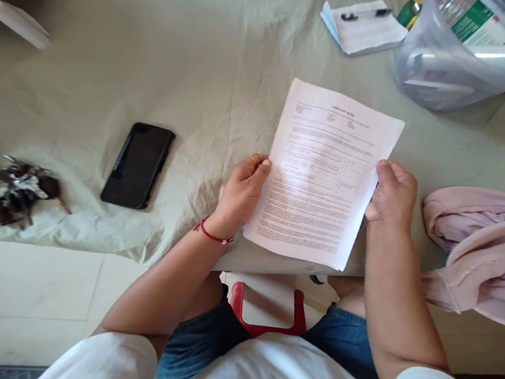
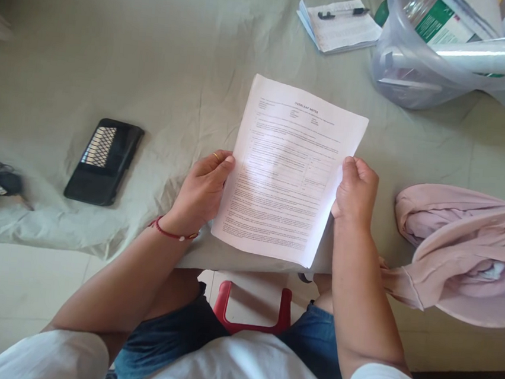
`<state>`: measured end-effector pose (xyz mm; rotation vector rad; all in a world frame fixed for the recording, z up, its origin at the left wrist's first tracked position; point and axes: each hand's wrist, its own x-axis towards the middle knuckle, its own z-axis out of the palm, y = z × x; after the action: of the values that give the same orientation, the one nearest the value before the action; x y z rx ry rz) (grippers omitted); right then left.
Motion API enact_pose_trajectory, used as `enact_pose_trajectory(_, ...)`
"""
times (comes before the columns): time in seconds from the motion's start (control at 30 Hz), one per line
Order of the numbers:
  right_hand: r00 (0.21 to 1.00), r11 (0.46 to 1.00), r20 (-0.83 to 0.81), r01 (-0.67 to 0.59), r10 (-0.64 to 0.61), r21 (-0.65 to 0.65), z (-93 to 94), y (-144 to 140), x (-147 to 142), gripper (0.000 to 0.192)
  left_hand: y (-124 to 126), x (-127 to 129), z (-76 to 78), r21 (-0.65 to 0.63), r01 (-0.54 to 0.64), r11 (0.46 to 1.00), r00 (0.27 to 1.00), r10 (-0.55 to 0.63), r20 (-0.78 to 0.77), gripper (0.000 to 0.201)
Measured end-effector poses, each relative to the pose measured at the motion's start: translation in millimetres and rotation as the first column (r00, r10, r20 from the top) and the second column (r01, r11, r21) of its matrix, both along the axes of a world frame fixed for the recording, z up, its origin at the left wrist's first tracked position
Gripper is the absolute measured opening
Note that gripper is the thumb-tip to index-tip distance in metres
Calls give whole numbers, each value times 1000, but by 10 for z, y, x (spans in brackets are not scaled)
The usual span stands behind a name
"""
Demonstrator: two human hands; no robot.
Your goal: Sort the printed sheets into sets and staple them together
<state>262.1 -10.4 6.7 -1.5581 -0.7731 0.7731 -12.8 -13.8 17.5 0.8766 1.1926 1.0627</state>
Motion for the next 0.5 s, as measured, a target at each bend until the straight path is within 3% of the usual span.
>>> enact_pose_trajectory(0.2, 1000, 1000, 6, 9, -9, -1, -50, 27, 152, 47, 3, -8, 3, -46, 48, 998, 999, -48, -9, 34)
enact_pose_trajectory(0.5, 998, 999, 64, -24, 26, -32, -43, 35, 239, 48, 2, -10, 3, -62, 157, 986, 976, -145, 160, 40)
